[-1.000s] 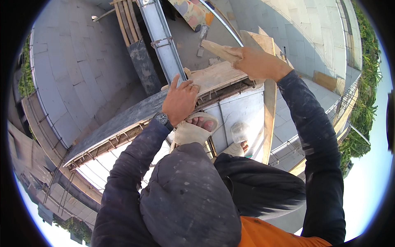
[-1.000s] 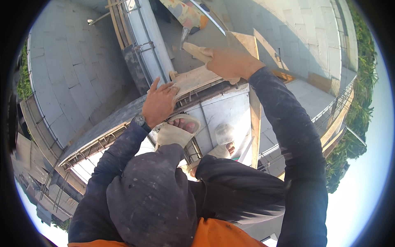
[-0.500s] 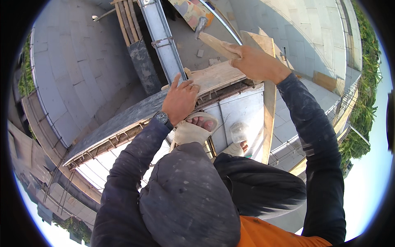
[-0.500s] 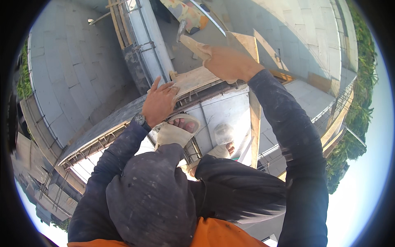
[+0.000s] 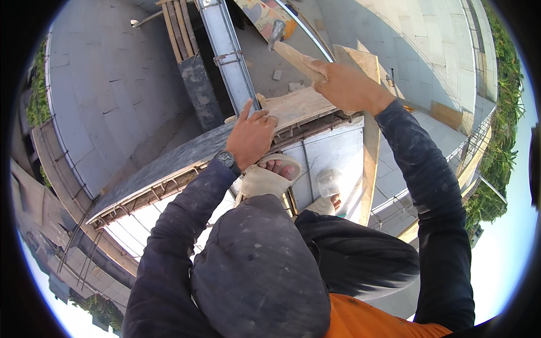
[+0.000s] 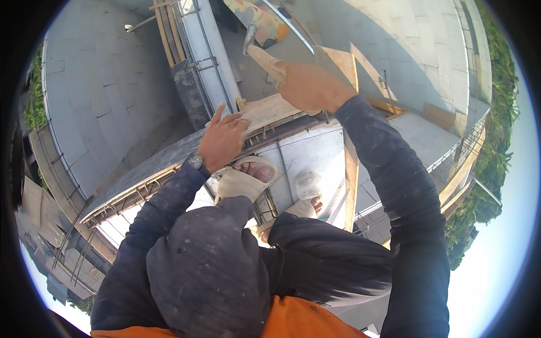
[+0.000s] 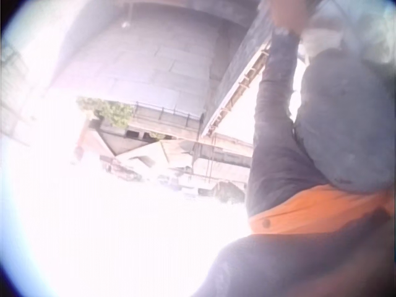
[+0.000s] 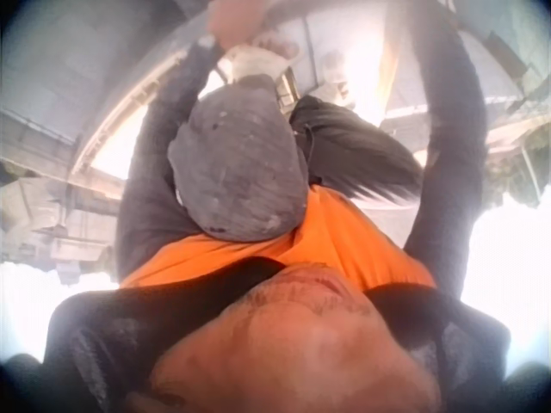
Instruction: The person measures a piece of plywood with a tape measure, marks it with a pencil, and then saws the plywood while holding it in place by hand.
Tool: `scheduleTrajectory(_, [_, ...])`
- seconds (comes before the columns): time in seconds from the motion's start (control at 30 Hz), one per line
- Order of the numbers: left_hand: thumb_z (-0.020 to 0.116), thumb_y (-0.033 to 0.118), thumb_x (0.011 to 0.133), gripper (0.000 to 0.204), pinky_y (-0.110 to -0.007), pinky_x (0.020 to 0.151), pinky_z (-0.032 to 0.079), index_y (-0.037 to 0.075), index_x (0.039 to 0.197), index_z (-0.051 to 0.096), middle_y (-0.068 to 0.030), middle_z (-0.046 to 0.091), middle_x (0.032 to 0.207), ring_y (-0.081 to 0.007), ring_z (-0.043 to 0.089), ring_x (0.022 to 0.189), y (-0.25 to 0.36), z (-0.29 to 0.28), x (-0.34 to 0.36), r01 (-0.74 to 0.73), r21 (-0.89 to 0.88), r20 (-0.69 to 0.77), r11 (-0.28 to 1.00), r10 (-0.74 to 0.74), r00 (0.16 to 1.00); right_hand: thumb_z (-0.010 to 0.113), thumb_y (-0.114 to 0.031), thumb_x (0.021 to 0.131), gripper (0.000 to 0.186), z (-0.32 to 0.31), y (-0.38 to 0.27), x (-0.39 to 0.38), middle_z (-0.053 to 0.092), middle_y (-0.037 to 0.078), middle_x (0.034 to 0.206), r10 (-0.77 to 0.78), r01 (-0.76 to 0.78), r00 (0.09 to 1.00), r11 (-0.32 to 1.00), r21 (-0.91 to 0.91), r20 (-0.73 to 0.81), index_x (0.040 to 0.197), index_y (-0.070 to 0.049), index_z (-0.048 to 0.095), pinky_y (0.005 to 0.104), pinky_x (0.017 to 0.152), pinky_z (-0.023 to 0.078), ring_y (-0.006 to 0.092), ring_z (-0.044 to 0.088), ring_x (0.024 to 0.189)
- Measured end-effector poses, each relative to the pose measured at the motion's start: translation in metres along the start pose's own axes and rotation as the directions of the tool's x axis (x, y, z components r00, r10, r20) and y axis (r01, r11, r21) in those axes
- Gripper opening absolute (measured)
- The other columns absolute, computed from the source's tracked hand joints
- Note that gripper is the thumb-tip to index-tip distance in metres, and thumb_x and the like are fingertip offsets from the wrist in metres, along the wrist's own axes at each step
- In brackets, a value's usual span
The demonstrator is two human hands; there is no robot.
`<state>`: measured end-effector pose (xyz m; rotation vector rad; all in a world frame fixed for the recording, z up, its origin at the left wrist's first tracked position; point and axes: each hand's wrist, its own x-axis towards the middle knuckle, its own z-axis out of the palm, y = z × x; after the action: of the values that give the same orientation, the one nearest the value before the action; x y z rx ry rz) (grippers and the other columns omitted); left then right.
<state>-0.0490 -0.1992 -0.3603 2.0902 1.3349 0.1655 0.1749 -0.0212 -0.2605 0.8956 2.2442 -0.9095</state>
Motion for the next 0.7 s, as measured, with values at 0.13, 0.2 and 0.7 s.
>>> scheduleTrajectory(0.13, [0.063, 0.019, 0.101, 0.040, -0.054, 0.135, 0.019, 0.004, 0.138, 0.068, -0.0119, 0.074, 0.134, -0.0252, 0.057, 0.143, 0.001, -0.002, 0.003, -0.002, 0.028, 0.031, 1.000, 0.001, 1.000, 0.056, -0.024, 0.102, 0.045, -0.004, -0.009, 0.013, 0.074, 0.023, 0.122, 0.056, 0.042, 0.920, 0.970, -0.238, 0.388, 0.141, -0.004, 0.067, 0.0466, 0.089, 0.060, 0.0375, 0.076, 0.100])
scheduleTrajectory(0.2, [0.063, 0.020, 0.102, 0.040, -0.055, 0.135, 0.018, 0.005, 0.138, 0.067, -0.0118, 0.074, 0.134, -0.0249, 0.057, 0.143, 0.001, 0.000, 0.003, 0.025, 0.040, 0.079, 0.999, -0.028, 0.997, 0.057, -0.022, 0.102, 0.046, -0.013, -0.010, 0.013, 0.075, 0.024, 0.120, 0.205, -0.197, 0.904, 0.979, -0.061, 0.374, 0.143, -0.003, 0.066, 0.0453, 0.086, 0.060, 0.0367, 0.076, 0.095])
scheduleTrajectory(0.7, [0.059, 0.022, 0.105, 0.038, -0.054, 0.135, 0.018, 0.004, 0.136, 0.069, -0.0148, 0.074, 0.135, -0.0252, 0.059, 0.141, 0.000, 0.006, 0.001, 0.000, 0.028, 0.013, 1.000, -0.001, 1.000, 0.057, -0.023, 0.103, 0.044, -0.023, -0.006, 0.015, 0.067, 0.026, 0.140, 0.220, -0.251, 0.914, 0.967, 0.050, 0.340, 0.141, -0.006, 0.071, 0.0489, 0.094, 0.056, 0.0413, 0.072, 0.108])
